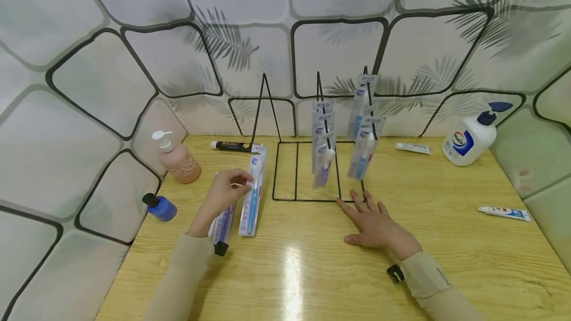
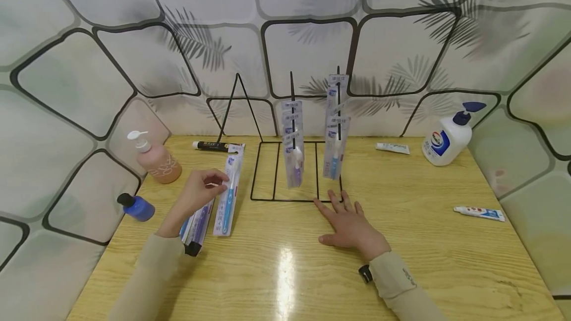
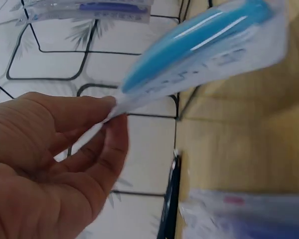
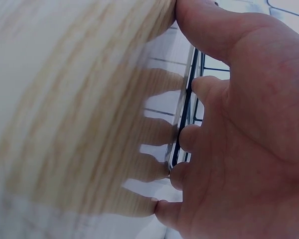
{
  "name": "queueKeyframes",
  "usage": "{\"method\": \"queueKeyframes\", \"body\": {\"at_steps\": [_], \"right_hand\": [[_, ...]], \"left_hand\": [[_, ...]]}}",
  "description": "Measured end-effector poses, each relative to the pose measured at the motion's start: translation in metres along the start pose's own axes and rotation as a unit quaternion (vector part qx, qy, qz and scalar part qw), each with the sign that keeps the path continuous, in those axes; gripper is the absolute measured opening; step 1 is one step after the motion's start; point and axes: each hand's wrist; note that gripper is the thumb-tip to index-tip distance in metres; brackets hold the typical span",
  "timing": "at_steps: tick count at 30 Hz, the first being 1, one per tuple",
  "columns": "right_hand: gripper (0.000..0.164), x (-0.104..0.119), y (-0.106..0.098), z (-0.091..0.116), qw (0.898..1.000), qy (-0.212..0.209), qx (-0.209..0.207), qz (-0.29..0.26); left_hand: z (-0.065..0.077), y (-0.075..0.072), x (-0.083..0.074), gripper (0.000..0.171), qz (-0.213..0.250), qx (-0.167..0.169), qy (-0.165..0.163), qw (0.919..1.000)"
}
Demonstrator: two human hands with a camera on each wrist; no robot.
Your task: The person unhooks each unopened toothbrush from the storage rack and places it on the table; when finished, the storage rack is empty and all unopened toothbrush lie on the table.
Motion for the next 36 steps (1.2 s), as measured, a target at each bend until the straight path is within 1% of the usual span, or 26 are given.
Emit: {"method": "queueKeyframes", "body": {"at_steps": [2, 5, 8, 11, 15, 18, 23, 30, 36], "right_hand": [[0.092, 0.001, -0.001, 0.0, 1.0, 0.001, 0.002, 0.003], [0.092, 0.003, -0.001, 0.0, 1.0, 0.002, 0.003, 0.005], [0.092, 0.002, -0.001, 0.0, 1.0, 0.001, 0.002, 0.004], [0.092, 0.001, -0.001, 0.0, 1.0, -0.001, 0.002, 0.001], [0.092, 0.001, -0.001, 0.0, 1.0, -0.001, 0.003, -0.003], [0.092, 0.001, -0.001, 0.001, 1.0, -0.002, 0.002, -0.004], [0.092, 0.002, -0.001, 0.001, 1.0, -0.002, -0.001, -0.002], [0.092, 0.001, 0.0, 0.001, 1.0, 0.001, -0.001, -0.005], [0.093, 0.0, 0.0, 0.0, 1.0, 0.0, 0.001, -0.008]], "left_hand": [[0.009, -0.002, 0.007, 0.014, -0.019, 0.008, -0.017, 0.9997], [0.018, -0.003, 0.015, 0.014, -0.044, 0.014, -0.031, 0.9985], [0.022, -0.001, 0.022, 0.013, -0.068, 0.015, -0.045, 0.9966], [0.024, 0.001, 0.028, 0.012, -0.101, 0.015, -0.05, 0.9936], [0.026, 0.004, 0.029, 0.011, -0.143, 0.006, -0.051, 0.9884], [0.027, 0.006, 0.026, 0.011, -0.169, -0.001, -0.055, 0.984], [0.029, 0.009, 0.024, 0.016, -0.207, -0.006, -0.051, 0.977], [0.032, 0.014, 0.022, 0.021, -0.234, -0.008, -0.069, 0.9698], [0.033, 0.017, 0.02, 0.022, -0.238, -0.016, -0.066, 0.969]]}}
Point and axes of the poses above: each hand's wrist, its own z-axis away from the middle knuckle, its own y-axis out of the palm, x = y × z, and after that the axes turned 1 degree about -x, right-handed
